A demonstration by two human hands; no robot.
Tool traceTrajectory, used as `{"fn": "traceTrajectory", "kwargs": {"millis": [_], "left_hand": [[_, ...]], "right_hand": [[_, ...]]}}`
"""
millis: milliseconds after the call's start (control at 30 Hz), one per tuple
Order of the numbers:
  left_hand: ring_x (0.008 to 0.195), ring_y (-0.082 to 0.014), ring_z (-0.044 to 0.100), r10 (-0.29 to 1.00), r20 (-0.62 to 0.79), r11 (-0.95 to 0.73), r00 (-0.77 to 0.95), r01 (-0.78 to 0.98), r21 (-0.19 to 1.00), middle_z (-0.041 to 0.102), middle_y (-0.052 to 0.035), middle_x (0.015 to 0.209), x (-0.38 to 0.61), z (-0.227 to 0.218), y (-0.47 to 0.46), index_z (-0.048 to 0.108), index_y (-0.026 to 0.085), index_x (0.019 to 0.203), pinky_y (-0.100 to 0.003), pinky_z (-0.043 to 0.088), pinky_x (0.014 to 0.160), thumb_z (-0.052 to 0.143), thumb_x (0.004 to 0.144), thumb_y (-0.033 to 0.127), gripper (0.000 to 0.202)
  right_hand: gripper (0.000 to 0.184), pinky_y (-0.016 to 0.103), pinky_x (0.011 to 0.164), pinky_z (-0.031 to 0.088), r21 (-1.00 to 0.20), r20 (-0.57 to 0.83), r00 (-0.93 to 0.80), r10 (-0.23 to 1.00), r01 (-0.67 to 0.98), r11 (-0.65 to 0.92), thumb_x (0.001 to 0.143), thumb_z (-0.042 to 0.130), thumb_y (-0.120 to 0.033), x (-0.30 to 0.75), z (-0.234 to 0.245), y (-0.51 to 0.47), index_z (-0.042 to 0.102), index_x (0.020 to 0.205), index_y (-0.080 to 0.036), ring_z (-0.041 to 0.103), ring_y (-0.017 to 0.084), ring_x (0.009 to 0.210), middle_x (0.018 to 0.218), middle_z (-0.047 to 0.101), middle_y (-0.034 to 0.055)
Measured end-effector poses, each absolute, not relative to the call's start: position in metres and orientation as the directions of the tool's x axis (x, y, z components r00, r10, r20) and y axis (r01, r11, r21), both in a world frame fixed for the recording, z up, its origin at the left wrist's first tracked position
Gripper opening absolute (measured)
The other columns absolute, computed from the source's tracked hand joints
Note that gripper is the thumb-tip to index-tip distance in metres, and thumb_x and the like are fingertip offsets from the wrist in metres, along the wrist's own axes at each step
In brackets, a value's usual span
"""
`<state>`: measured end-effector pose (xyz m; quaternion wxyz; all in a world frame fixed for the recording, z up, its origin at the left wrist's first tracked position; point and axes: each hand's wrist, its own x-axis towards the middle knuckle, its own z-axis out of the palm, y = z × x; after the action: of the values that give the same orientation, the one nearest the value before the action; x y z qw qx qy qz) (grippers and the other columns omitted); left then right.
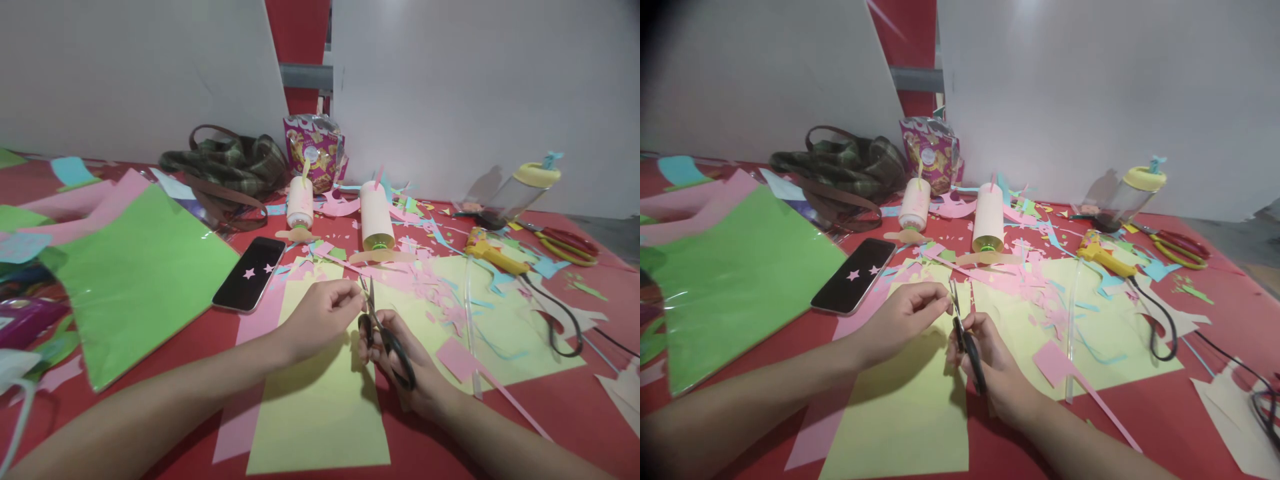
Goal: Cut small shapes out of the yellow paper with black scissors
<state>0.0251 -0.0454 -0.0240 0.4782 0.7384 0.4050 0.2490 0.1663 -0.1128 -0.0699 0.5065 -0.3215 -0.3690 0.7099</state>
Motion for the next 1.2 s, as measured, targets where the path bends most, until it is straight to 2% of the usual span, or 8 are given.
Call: {"fn": "traceTrajectory", "kwargs": {"millis": [667, 767, 933, 1200], "left_hand": [[0.055, -0.0075, 0.033, 0.833, -0.007, -0.214, 0.553, 0.334, 0.918, 0.032, 0.0051, 0.056, 0.0259, -0.0258, -0.0485, 0.038, 0.016, 0.061, -0.019, 0.029, 0.052, 0.035, 0.079, 0.024, 0.021], [0.055, -0.0074, 0.033, 0.835, 0.000, -0.219, 0.551, 0.332, 0.918, 0.033, 0.0051, 0.056, 0.0256, -0.0263, -0.0476, 0.039, 0.016, 0.060, -0.019, 0.029, 0.052, 0.035, 0.079, 0.024, 0.020], [0.055, -0.0073, 0.033, 0.832, -0.010, -0.224, 0.555, 0.352, 0.909, 0.033, 0.0049, 0.056, 0.0250, -0.0244, -0.0459, 0.038, 0.015, 0.059, -0.018, 0.029, 0.051, 0.036, 0.079, 0.025, 0.022], [0.049, -0.0061, 0.029, 0.808, -0.034, -0.283, 0.588, 0.438, 0.854, 0.029, 0.0054, 0.053, 0.0211, -0.0188, -0.0403, 0.041, 0.015, 0.058, -0.018, 0.024, 0.045, 0.037, 0.077, 0.025, 0.022]], "right_hand": [[0.024, 0.024, 0.055, 0.034, -0.876, -0.073, -0.272, 0.959, -0.443, -0.192, 0.070, 0.059, -0.036, 0.1680, -0.0768, -0.1116, 0.042, 0.082, -0.024, 0.045, 0.009, 0.056, 0.072, 0.047, -0.0029], [0.026, 0.022, 0.052, 0.034, -0.873, -0.104, -0.263, 0.959, -0.438, -0.215, 0.068, 0.061, -0.035, 0.1675, -0.0749, -0.1115, 0.040, 0.080, -0.024, 0.045, 0.008, 0.056, 0.073, 0.047, -0.0033], [0.037, 0.020, 0.046, 0.030, -0.870, -0.147, -0.257, 0.955, -0.425, -0.248, 0.059, 0.065, -0.043, 0.1661, -0.0696, -0.1115, 0.040, 0.078, -0.024, 0.043, 0.008, 0.054, 0.070, 0.046, -0.0040], [0.040, 0.019, 0.041, 0.024, -0.873, -0.163, -0.260, 0.952, -0.411, -0.262, 0.058, 0.066, -0.045, 0.1665, -0.0713, -0.1135, 0.039, 0.079, -0.024, 0.041, 0.007, 0.050, 0.073, 0.047, -0.0032]]}}
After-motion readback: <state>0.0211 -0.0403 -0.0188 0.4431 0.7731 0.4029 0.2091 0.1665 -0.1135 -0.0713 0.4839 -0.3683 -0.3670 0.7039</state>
